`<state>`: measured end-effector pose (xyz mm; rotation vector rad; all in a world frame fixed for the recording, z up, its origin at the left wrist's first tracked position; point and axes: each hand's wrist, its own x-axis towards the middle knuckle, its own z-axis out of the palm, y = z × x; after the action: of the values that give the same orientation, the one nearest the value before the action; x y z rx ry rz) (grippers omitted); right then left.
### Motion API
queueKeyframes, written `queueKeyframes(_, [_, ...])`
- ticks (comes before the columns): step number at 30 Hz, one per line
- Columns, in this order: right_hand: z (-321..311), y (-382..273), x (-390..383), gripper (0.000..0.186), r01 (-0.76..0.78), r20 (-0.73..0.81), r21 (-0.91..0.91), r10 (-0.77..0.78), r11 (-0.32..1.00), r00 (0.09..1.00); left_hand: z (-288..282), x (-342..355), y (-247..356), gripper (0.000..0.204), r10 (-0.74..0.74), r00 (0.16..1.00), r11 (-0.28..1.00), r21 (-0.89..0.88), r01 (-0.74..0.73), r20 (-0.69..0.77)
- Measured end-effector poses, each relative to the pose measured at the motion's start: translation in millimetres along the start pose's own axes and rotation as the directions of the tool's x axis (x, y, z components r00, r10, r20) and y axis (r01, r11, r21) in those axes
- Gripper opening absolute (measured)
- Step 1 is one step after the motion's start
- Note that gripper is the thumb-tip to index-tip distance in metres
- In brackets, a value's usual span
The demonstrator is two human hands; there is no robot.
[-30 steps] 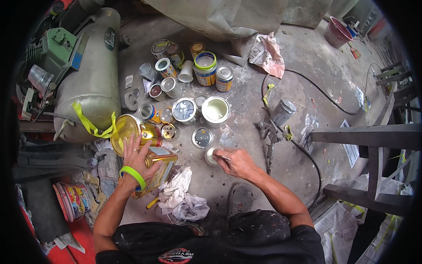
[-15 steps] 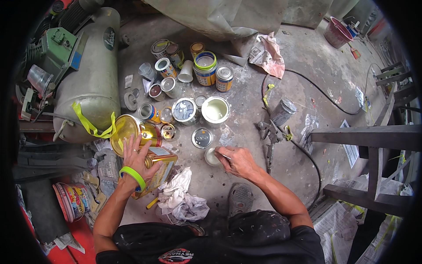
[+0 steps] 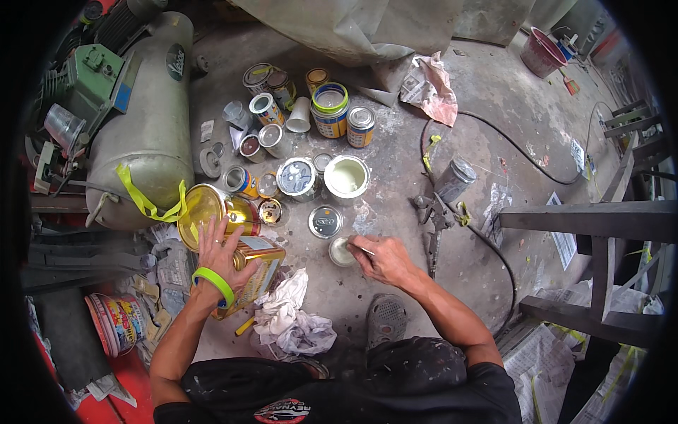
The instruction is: The person sits on the floor and mixes a white liquid in a small cup using a metal spatula. They pour the mixture into a larger container, then add a yellow liquid from a gold can into the cup and stir it again. Finally, they pour the mixed liquid into a white paper funnel.
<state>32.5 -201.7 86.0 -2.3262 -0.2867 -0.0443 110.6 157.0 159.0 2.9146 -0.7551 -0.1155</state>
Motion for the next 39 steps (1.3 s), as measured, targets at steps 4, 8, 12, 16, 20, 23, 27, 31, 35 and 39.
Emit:
queueKeyframes(4, [3, 0, -1, 0.011, 0.061, -0.002, 0.082, -0.061, 0.995, 0.998, 0, 1, -1, 0.076, -0.002, 1.0, 1.0, -0.005, 0.002, 0.008])
queueKeyframes(8, [-1, -4, 0, 0.012, 0.025, -0.002, 0.028, -0.025, 0.999, 1.0, 1, 0, -1, 0.076, 0.002, 1.0, 1.0, 0.01, -0.002, 0.005])
queueKeyframes(12, [5, 1, -2, 0.013, 0.066, 0.0, 0.102, -0.066, 0.993, 0.998, 0, 0, -1, 0.076, -0.006, 1.0, 1.0, -0.002, 0.006, 0.012])
queueKeyframes(16, [4, 3, -2, 0.012, 0.032, -0.02, 0.039, -0.031, 0.999, 0.999, -1, 1, 1, 0.076, -0.011, 1.0, 1.0, -0.002, 0.011, 0.02])
queueKeyframes(20, [2, 1, 1, 0.011, 0.062, -0.003, 0.066, -0.062, 0.996, 0.998, -1, 0, -1, 0.076, -0.009, 1.0, 1.0, -0.007, 0.009, 0.013])
queueKeyframes(23, [3, 5, -2, 0.011, 0.003, 0.001, 0.055, -0.003, 0.998, 1.0, -1, 2, 1, 0.076, -0.01, 1.0, 1.0, -0.007, 0.01, 0.019])
queueKeyframes(27, [5, 5, 1, 0.012, 0.027, -0.044, 0.048, -0.025, 0.998, 0.999, 1, 0, -1, 0.076, -0.003, 1.0, 1.0, 0.002, 0.003, 0.002])
queueKeyframes(31, [2, 13, -1, 0.018, -0.117, 0.008, 0.161, 0.117, 0.98, 0.993, 0, 0, -1, 0.076, -0.008, 1.0, 1.0, -0.003, 0.008, 0.006])
queueKeyframes(35, [-7, 43, -7, 0.031, -0.344, -0.019, 0.384, 0.38, 0.857, 0.925, 2, 0, -1, 0.077, -0.002, 1.0, 1.0, -0.003, 0.002, 0.001])
queueKeyframes(39, [-36, 56, -9, 0.038, -0.411, -0.033, 0.643, 0.559, 0.646, 0.828, 2, 0, -1, 0.077, -0.004, 1.0, 1.0, -0.001, 0.004, 0.006])
